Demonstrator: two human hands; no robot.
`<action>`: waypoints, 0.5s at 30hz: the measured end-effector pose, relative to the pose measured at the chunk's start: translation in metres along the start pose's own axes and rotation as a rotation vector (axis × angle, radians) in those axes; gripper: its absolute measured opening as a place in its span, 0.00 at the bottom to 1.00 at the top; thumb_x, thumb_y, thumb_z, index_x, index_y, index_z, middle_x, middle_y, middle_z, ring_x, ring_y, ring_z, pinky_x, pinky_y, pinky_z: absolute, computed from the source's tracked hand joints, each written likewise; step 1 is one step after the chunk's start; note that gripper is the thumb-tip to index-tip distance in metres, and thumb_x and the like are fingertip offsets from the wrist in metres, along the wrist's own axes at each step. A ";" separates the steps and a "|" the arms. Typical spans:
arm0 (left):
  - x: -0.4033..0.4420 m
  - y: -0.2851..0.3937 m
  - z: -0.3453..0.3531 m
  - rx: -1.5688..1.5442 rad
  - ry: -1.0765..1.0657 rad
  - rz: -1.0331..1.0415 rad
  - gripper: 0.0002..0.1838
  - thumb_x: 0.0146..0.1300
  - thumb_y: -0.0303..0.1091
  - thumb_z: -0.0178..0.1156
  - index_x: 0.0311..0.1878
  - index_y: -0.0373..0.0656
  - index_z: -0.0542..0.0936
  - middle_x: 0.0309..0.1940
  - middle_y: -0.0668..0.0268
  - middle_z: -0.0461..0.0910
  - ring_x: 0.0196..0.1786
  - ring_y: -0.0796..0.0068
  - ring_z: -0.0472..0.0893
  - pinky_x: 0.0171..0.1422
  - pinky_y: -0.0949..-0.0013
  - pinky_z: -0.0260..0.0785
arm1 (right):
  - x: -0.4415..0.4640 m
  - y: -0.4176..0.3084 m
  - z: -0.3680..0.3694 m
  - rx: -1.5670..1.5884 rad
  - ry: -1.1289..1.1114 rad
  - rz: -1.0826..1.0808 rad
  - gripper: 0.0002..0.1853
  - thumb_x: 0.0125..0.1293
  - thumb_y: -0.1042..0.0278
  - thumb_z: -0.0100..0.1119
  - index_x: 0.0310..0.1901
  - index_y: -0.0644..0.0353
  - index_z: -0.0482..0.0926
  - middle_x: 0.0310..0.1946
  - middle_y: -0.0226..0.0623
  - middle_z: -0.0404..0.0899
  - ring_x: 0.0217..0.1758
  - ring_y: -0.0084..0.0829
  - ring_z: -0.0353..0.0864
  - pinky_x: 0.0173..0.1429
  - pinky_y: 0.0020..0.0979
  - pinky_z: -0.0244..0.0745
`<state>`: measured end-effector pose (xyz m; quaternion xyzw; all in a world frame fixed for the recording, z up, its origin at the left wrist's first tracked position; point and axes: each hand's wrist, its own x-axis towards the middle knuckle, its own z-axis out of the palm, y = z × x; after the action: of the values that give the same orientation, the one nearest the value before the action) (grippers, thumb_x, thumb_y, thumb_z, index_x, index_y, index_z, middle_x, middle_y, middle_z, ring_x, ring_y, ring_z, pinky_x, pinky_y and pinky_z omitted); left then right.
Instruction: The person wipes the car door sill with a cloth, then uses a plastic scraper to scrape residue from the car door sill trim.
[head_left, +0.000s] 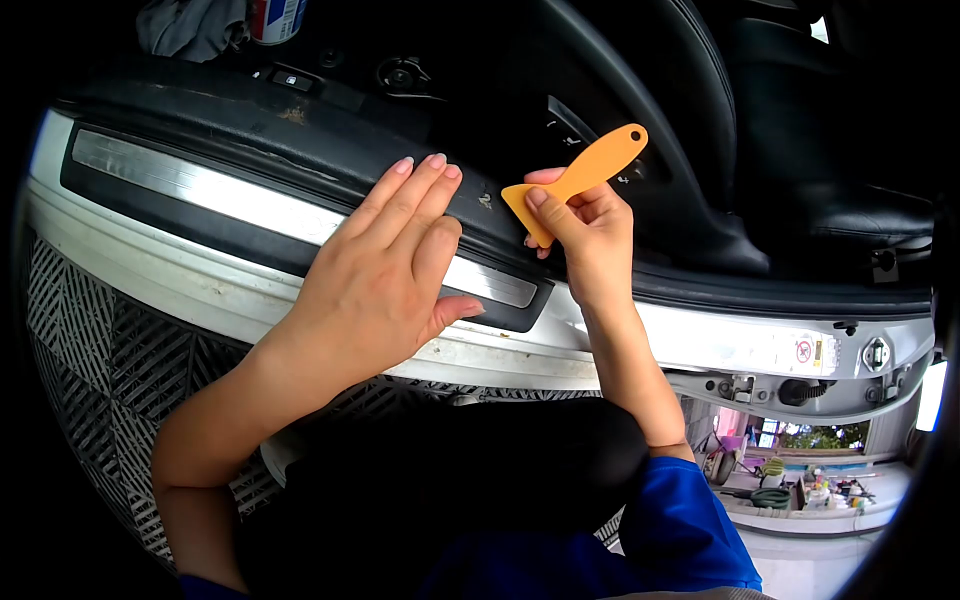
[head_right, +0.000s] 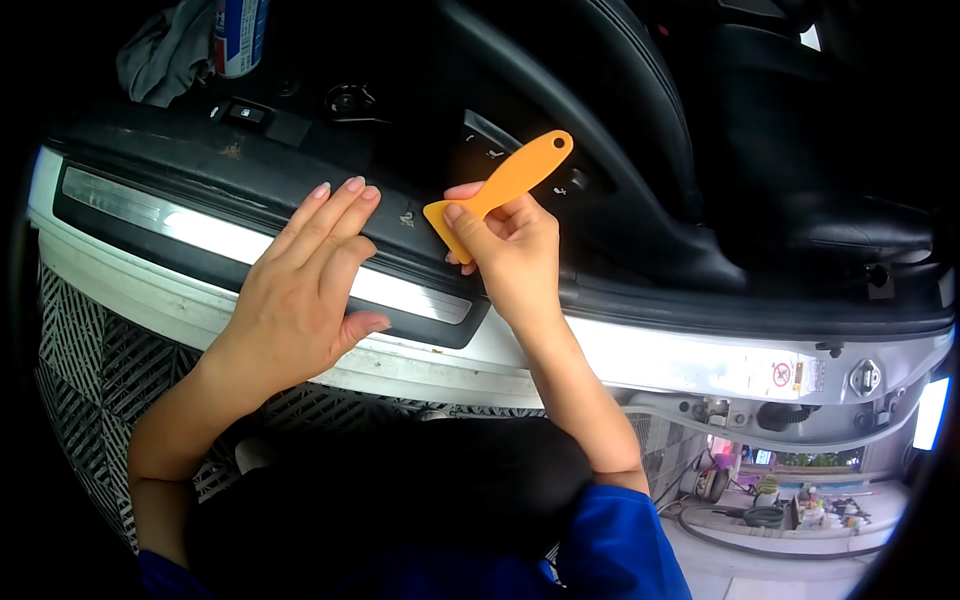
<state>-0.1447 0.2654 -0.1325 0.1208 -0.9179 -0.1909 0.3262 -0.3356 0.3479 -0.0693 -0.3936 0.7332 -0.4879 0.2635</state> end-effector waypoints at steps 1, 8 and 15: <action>0.000 0.000 0.000 -0.002 0.002 0.000 0.27 0.55 0.47 0.68 0.47 0.35 0.72 0.68 0.44 0.66 0.75 0.48 0.62 0.80 0.48 0.52 | 0.000 0.000 0.001 -0.001 0.000 0.001 0.09 0.65 0.73 0.65 0.46 0.65 0.81 0.31 0.36 0.84 0.22 0.19 0.79 0.25 0.18 0.70; 0.000 -0.001 0.001 -0.035 0.019 0.002 0.28 0.55 0.48 0.69 0.47 0.35 0.72 0.68 0.44 0.66 0.75 0.47 0.62 0.80 0.48 0.52 | 0.000 -0.002 0.009 -0.112 0.022 -0.011 0.06 0.66 0.74 0.65 0.43 0.64 0.82 0.29 0.33 0.84 0.22 0.15 0.78 0.26 0.16 0.71; 0.001 0.000 0.000 -0.024 -0.001 -0.004 0.28 0.54 0.48 0.69 0.47 0.35 0.72 0.68 0.44 0.66 0.75 0.47 0.62 0.80 0.48 0.52 | -0.002 -0.006 0.015 -0.154 0.010 -0.040 0.05 0.66 0.75 0.64 0.42 0.65 0.82 0.28 0.30 0.82 0.24 0.13 0.76 0.29 0.17 0.75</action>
<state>-0.1450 0.2647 -0.1319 0.1187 -0.9155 -0.2026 0.3267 -0.3209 0.3407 -0.0693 -0.4247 0.7619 -0.4371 0.2192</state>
